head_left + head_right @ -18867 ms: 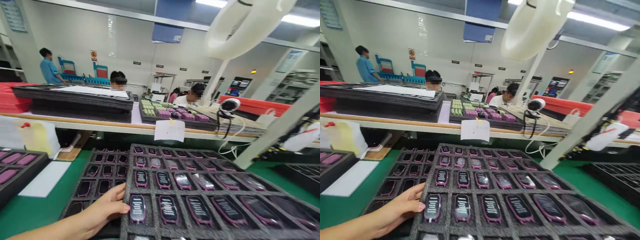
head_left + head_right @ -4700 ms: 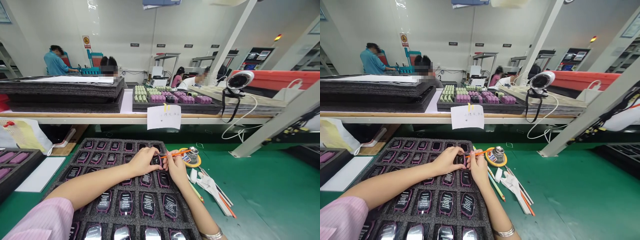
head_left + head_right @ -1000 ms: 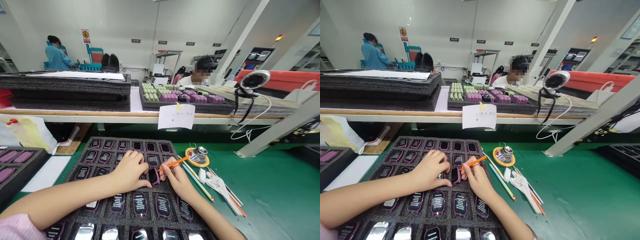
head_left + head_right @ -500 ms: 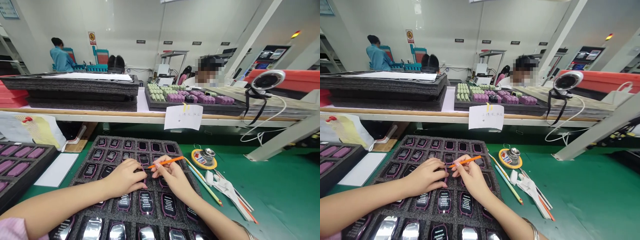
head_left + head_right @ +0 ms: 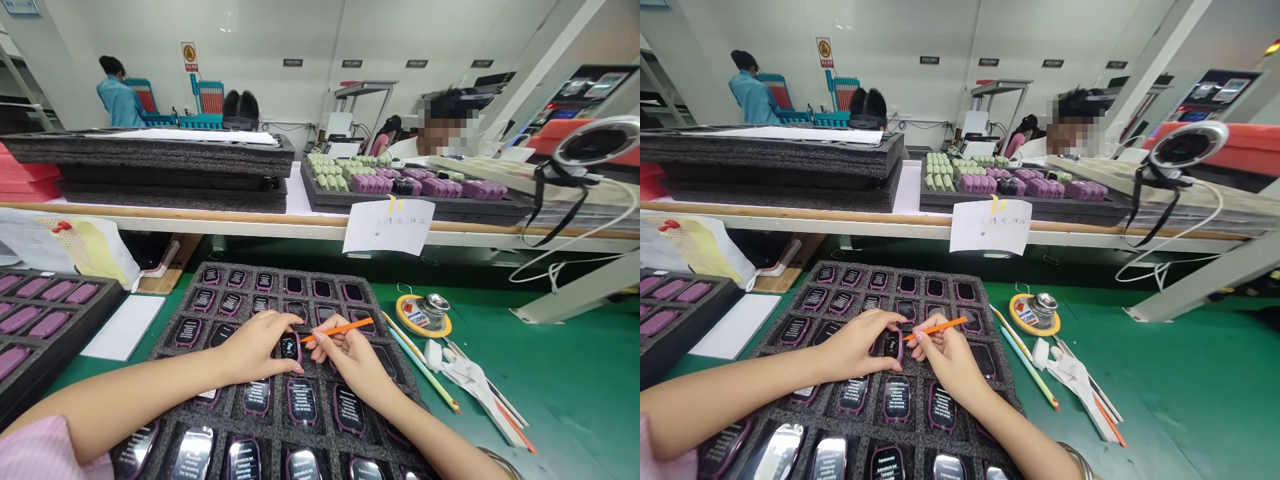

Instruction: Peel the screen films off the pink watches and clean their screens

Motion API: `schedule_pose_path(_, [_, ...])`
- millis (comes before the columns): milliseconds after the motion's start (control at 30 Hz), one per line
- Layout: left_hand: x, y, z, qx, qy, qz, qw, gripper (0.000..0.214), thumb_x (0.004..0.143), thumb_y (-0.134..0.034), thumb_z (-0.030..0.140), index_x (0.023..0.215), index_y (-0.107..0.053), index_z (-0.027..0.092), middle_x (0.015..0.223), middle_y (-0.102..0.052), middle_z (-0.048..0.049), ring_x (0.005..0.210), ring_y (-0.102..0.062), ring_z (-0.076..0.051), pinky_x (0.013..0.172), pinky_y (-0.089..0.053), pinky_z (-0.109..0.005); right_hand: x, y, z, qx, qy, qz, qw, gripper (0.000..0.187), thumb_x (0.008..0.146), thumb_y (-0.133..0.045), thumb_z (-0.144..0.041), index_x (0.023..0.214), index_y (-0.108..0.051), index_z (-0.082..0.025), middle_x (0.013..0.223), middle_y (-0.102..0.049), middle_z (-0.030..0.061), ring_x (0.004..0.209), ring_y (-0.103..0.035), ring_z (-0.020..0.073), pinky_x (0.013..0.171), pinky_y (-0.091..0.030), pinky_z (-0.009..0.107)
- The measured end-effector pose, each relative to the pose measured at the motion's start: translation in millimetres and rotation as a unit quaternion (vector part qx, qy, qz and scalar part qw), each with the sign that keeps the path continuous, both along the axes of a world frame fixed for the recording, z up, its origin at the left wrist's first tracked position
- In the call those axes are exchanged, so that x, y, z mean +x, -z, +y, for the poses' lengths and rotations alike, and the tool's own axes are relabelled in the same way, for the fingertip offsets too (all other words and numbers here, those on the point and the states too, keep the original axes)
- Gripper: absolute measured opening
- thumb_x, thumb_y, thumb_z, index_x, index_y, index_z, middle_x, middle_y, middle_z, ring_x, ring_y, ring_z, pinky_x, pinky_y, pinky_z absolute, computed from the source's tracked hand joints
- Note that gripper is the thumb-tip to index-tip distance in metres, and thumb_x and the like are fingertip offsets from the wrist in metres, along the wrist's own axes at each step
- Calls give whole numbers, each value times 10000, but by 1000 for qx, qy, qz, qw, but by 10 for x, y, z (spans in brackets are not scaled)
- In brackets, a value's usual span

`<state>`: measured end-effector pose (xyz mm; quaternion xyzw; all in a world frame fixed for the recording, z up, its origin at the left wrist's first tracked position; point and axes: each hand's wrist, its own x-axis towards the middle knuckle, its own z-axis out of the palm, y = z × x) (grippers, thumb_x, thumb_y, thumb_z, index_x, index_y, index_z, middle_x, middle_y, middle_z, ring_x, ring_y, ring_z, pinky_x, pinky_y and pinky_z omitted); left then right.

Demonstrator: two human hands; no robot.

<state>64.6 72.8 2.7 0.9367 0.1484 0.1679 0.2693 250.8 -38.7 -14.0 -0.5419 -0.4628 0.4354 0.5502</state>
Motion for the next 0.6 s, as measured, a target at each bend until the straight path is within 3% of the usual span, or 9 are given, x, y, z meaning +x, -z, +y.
schedule_pose_path(267, [-26, 29, 31, 21, 7, -3, 1000, 588, 787, -792, 463, 1248, -536, 203, 1114, -671, -94, 1046, -632, -267, 942, -517, -451, -5, 12, 8, 4, -10, -3, 1000, 436, 859, -664, -615, 889, -548, -196, 807, -721, 47, 645, -652, 134, 659, -543, 300])
schedule_pose_path(400, [-68, -29, -47, 118, 25, -48, 992, 385, 886, -692, 403, 1205, -578, 220, 1182, -619, -111, 1140, -577, -279, 993, -489, -456, -34, 23, 27, 9, -4, 2, 1000, 459, 828, -680, -635, 854, -532, -201, 754, -692, 16, 623, -647, 130, 633, -533, 289])
schedule_pose_path(500, [-67, -114, -193, 172, 81, -62, 980, 153, 957, -561, 260, 1095, -627, 256, 1075, -638, -70, 1089, -603, -235, 981, -501, -395, -43, 35, 77, 17, 12, 7, 1000, 484, 816, -660, -668, 845, -505, -210, 707, -664, -13, 568, -622, 116, 590, -517, 272])
schedule_pose_path(600, [-40, -143, -304, 240, 128, -48, 961, 121, 910, -632, 359, 999, -656, 281, 1100, -679, -54, 1081, -642, -242, 928, -555, -333, -7, 13, 130, 31, 29, 11, 999, 474, 821, -656, -659, 851, -503, -212, 687, -646, -29, 531, -593, 100, 563, -502, 254])
